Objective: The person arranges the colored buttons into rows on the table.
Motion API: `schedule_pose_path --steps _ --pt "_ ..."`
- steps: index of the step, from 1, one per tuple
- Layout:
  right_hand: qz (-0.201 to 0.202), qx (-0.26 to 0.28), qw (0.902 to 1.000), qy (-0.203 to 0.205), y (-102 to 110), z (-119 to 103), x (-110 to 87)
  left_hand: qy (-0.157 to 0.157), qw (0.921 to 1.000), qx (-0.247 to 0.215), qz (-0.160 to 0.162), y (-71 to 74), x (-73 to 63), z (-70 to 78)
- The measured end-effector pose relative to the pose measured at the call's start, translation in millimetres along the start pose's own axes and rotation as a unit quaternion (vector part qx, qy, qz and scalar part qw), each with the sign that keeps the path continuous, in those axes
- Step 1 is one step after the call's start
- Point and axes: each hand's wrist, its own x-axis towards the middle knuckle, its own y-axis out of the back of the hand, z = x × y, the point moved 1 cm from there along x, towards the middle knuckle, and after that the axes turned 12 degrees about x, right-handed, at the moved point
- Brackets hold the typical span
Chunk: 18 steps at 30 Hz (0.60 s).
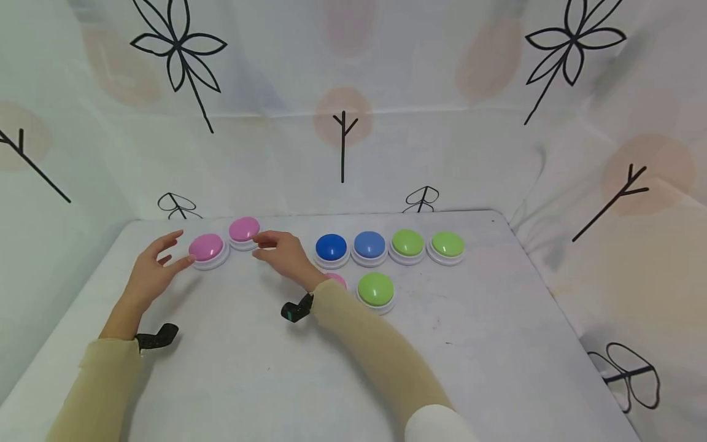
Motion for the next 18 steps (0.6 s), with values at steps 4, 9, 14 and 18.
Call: schedule_pose_path --steps 4,9,14,18 --pt "-0.012 0.010 0.9999 -0.006 -19.8 1.9 13.6 0.015 0.9993 0.010 -0.032 -2.0 4.4 -3.0" --pt "-0.041 0.011 0.9991 -0.009 -44.4 6.2 30.1 0.032 0.9974 0.002 -0.064 -5.4 11.3 -10.0" --pt "-0.078 0.015 0.9968 -0.011 -61.0 5.9 38.4 0.030 0.9952 -0.013 -0.092 -11.1 19.8 -14.7" --pt "-0.100 -0.002 0.9949 -0.016 -70.7 10.8 43.2 0.029 0.9932 -0.025 -0.110 -16.6 24.8 -17.8"
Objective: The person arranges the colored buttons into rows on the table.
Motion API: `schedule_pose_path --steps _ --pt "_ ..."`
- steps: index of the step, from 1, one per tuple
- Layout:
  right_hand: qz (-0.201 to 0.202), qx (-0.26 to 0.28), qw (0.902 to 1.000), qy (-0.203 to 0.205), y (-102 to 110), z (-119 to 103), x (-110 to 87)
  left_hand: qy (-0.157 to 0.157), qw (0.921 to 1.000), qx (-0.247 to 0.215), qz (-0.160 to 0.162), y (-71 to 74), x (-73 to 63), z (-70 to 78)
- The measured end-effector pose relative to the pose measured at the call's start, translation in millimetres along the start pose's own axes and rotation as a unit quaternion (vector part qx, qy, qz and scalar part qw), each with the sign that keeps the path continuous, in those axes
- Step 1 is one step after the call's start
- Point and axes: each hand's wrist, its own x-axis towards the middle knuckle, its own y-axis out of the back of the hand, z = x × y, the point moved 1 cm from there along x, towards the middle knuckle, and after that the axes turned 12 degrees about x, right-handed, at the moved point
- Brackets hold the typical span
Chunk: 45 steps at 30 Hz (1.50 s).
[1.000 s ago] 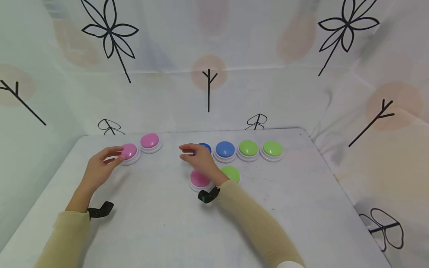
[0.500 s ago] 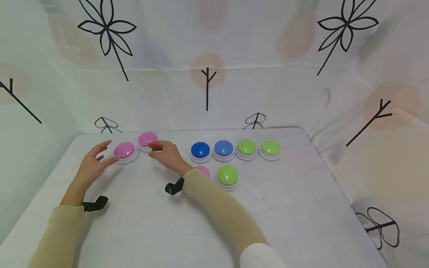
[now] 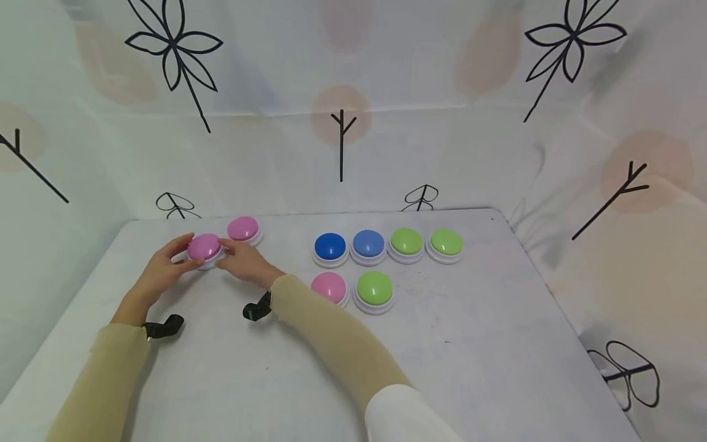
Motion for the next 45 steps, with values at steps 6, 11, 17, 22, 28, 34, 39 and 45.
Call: schedule_pose_path --steps 6,11,17,22,28,34,39,45 --pt "-0.019 -0.028 0.9994 0.009 -8.8 10.9 7.7 -0.005 1.0000 -0.005 -0.006 -4.2 3.5 -6.1" --pt "-0.020 -0.014 0.9997 0.010 -11.2 13.0 8.8 -0.006 1.0000 0.000 0.002 -3.9 3.4 -7.7" --pt "-0.025 -0.015 0.9995 0.008 -9.7 18.0 11.1 0.009 0.9999 0.009 0.011 -2.9 1.7 -5.6" --pt "-0.026 -0.009 0.9995 0.013 -8.5 17.7 11.4 0.017 0.9996 0.011 0.019 -2.5 0.1 -5.5" --pt "-0.022 0.006 0.9997 0.008 -10.0 15.9 10.6 0.024 0.9990 0.010 0.036 -0.9 -3.4 -3.8" --pt "-0.013 0.011 0.9998 0.012 -9.5 14.7 9.7 0.030 0.9988 0.003 0.039 -0.5 -4.6 -2.5" --pt "-0.006 0.014 0.9999 0.007 -8.6 13.8 6.1 0.031 0.9987 0.005 0.041 -1.1 -5.8 -0.3" --pt "0.019 0.022 0.9995 0.011 -7.7 9.2 1.4 0.037 0.9978 -0.007 0.054 -0.7 -8.5 4.9"
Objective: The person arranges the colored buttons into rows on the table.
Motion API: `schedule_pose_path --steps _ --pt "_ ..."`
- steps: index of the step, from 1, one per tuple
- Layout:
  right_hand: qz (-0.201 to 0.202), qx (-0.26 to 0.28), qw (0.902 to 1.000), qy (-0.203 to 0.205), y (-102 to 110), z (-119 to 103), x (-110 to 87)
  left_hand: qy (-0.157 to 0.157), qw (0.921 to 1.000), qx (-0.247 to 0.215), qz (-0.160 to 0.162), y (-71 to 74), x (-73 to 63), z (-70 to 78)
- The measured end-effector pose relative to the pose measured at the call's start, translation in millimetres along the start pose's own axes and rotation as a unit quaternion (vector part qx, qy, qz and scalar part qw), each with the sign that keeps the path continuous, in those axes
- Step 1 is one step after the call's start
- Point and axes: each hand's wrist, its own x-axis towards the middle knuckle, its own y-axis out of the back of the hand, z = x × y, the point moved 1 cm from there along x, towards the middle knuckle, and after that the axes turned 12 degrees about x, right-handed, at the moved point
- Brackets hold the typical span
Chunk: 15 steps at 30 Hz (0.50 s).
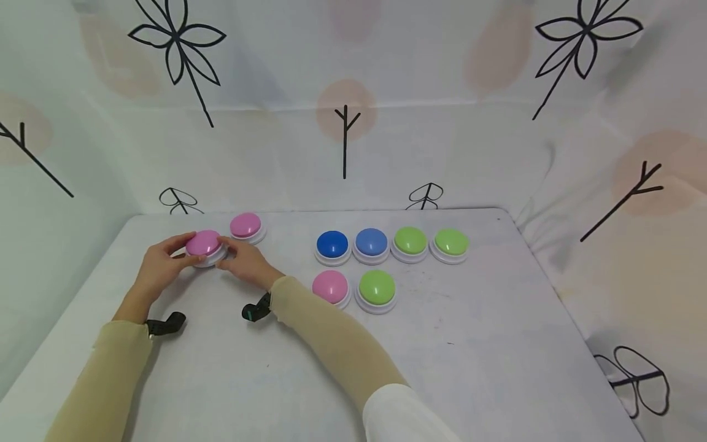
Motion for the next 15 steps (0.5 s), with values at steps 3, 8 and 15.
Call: schedule_pose_path --steps 3,8,15 --pt "0.017 -0.001 0.9998 0.005 -0.2 -2.9 -0.9 0.002 0.9999 -0.008 0.011 2.5 -3.5 2.5" --pt "0.047 -0.009 0.9986 0.023 1.9 -14.1 -5.7 -0.006 0.9993 -0.024 0.029 8.6 -11.1 10.4" --pt "0.085 -0.029 0.9946 0.053 9.4 -31.1 -10.8 -0.029 0.9978 -0.041 0.042 14.6 -17.6 29.1"
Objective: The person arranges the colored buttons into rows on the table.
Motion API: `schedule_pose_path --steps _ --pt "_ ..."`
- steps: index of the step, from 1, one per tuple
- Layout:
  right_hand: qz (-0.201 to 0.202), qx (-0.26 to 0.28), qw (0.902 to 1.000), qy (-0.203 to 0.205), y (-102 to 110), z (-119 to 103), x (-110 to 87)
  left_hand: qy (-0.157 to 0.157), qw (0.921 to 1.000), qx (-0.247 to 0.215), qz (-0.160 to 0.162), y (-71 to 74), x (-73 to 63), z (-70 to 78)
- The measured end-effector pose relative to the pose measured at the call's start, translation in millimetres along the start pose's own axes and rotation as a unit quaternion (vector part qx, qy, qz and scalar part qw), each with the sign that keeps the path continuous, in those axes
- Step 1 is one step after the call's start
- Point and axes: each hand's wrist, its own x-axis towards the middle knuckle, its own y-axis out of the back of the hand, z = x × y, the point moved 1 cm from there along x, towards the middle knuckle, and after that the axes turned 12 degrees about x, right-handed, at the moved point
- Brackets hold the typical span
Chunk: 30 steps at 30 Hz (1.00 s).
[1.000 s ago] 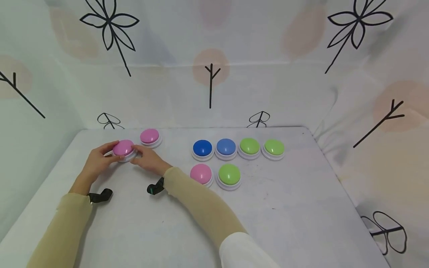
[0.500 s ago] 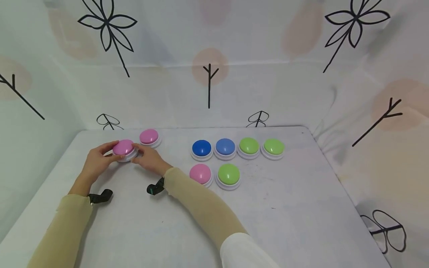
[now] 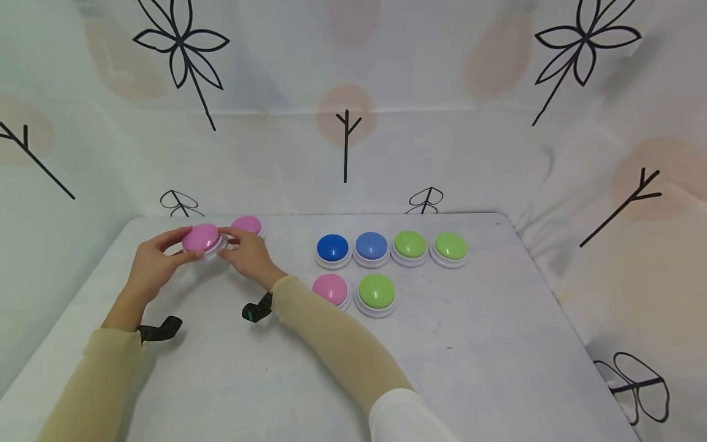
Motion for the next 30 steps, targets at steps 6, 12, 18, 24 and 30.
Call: schedule_pose_path --steps 6,12,18,24,30 --pt "0.004 -0.015 0.9997 0.017 10.1 -2.2 -3.7 -0.020 0.9996 -0.013 -0.013 -1.6 -6.8 13.0" --pt "-0.002 -0.016 0.9996 0.024 26.9 -6.7 -11.4 -0.039 0.9989 -0.016 -0.022 -6.5 -10.7 27.9" --pt "-0.013 -0.021 0.9994 0.024 44.2 -10.4 -20.8 -0.055 0.9981 0.000 -0.027 -15.8 -13.9 39.8" --pt "-0.029 -0.021 0.9993 0.010 63.8 -7.1 -35.9 -0.079 0.9957 -0.002 -0.047 -30.1 -17.0 48.1" --pt "-0.045 -0.012 0.9989 0.005 86.5 -11.3 -47.3 -0.101 0.9930 -0.021 -0.058 -41.0 -16.9 59.1"
